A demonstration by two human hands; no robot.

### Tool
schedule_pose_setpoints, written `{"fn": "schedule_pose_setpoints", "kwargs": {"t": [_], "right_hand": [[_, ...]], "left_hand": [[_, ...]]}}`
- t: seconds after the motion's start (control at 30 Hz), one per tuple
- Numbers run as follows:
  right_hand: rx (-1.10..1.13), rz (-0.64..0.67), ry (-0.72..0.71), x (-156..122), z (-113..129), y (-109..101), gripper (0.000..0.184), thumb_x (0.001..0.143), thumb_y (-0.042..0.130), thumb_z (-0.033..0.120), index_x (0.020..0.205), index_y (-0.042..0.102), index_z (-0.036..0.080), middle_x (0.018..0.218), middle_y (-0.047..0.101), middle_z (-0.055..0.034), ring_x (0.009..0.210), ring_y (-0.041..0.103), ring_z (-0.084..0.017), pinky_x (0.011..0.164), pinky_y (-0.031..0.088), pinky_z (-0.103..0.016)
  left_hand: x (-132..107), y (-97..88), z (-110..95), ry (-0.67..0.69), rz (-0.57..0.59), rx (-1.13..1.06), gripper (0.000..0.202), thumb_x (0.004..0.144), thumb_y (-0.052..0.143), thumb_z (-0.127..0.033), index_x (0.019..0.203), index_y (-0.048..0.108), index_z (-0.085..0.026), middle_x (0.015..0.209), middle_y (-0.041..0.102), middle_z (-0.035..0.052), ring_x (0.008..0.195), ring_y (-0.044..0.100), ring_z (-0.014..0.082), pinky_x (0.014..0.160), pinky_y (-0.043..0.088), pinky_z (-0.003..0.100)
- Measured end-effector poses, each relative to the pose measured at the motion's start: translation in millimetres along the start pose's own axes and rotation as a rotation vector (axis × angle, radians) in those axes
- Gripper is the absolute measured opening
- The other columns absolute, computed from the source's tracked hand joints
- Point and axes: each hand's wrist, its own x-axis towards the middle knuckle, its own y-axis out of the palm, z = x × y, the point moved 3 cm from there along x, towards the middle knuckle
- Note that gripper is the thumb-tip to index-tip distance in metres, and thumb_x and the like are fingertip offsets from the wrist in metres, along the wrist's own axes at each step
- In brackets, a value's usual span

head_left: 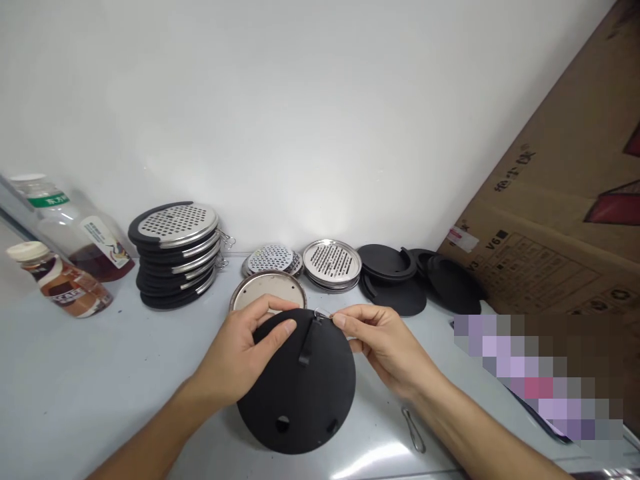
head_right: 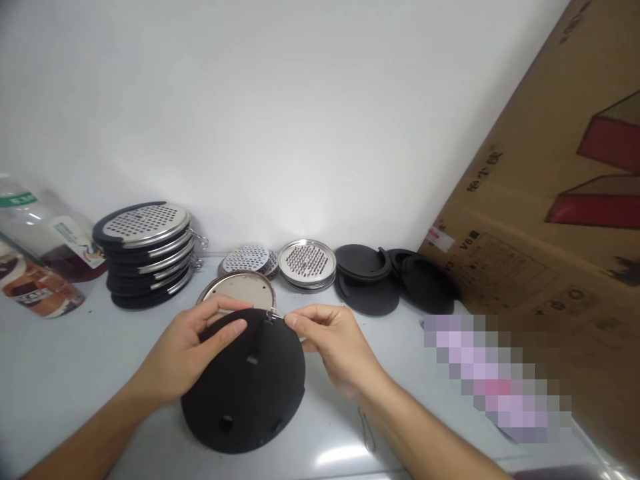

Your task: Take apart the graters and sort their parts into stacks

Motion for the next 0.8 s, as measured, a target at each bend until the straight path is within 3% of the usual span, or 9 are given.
{"fn": "schedule_pose_setpoints", "kwargs": {"t": [0.17, 0.3, 0.47, 0.53, 0.67, 0.73, 0.8], "right_hand": [[0.108, -0.170, -0.118, 1, -15, 5, 0.020, 0.071, 0.082, 0.035, 0.071, 0.075, 0.017, 0.068, 0.071, -0.0035, 0.062, 0.060, -0.012, 0.059, 0.045, -0.023], [0.084, -0.196, -0.170, 1, -17, 6, 0.019, 0.073, 0.080, 0.036, 0.072, 0.075, 0.018, 0.072, 0.070, -0.0028, 0.065, 0.060, -0.012, 0.060, 0.045, -0.024], [-0.214, -0.112, -0.341, -8, -5, 21, 0.013, 0.077, 0.076, 0.033, 0.072, 0.077, 0.021, 0.072, 0.068, -0.0014, 0.069, 0.061, -0.013, 0.064, 0.047, -0.024], [-0.275, -0.093, -0.374, -9, 8, 18, 0.013, 0.079, 0.074, 0.033, 0.074, 0.077, 0.021, 0.074, 0.069, -0.0026, 0.072, 0.064, -0.015, 0.067, 0.049, -0.026], [-0.413, -0.335, -0.498, -17, 49, -35, 0.018, 0.081, 0.071, 0.037, 0.078, 0.076, 0.020, 0.090, 0.069, -0.0057, 0.081, 0.063, -0.019, 0.067, 0.051, -0.029], [-0.627, -0.387, -0.495, -28, 58, -66, 0.023, 0.085, 0.066, 0.040, 0.076, 0.074, 0.020, 0.087, 0.067, -0.0054, 0.077, 0.062, -0.018, 0.065, 0.050, -0.030], [-0.814, -0.387, -0.449, -42, 50, -90, 0.025, 0.089, 0.061, 0.040, 0.076, 0.072, 0.020, 0.085, 0.067, -0.0055, 0.080, 0.063, -0.020, 0.073, 0.050, -0.033]], "left_hand": [[-1, 3.3, 3, -0.011, -0.010, 0.018, 0.021, 0.089, 0.060, -0.041, 0.103, 0.062, -0.026, 0.093, 0.075, -0.0007, 0.080, 0.070, 0.0175, 0.071, 0.051, 0.026], [-2, 7.0, 2, -0.002, -0.031, 0.053, 0.020, 0.090, 0.058, -0.041, 0.101, 0.061, -0.026, 0.090, 0.074, -0.0006, 0.086, 0.069, 0.0187, 0.074, 0.051, 0.026], [-5, 21.0, 3, -0.097, 0.175, -0.057, 0.023, 0.086, 0.063, -0.040, 0.100, 0.055, -0.024, 0.088, 0.071, 0.0002, 0.083, 0.067, 0.0195, 0.069, 0.051, 0.026], [-6, 20.1, 6, -0.143, 0.202, -0.091, 0.027, 0.084, 0.066, -0.042, 0.100, 0.052, -0.025, 0.083, 0.069, -0.0012, 0.074, 0.066, 0.0176, 0.060, 0.049, 0.023], [2, 0.9, 8, -0.259, 0.119, -0.173, 0.037, 0.086, 0.058, -0.053, 0.111, 0.047, -0.028, 0.069, 0.066, -0.0042, 0.051, 0.059, 0.0151, 0.044, 0.042, 0.021], [11, -5.3, -1, -0.192, 0.096, -0.074, 0.039, 0.087, 0.058, -0.053, 0.117, 0.050, -0.029, 0.073, 0.069, -0.0021, 0.058, 0.064, 0.0179, 0.048, 0.046, 0.024], [27, -3.0, -21, -0.022, 0.014, 0.149, 0.033, 0.087, 0.058, -0.051, 0.112, 0.058, -0.028, 0.081, 0.072, 0.0004, 0.070, 0.068, 0.0208, 0.057, 0.049, 0.028]]}}
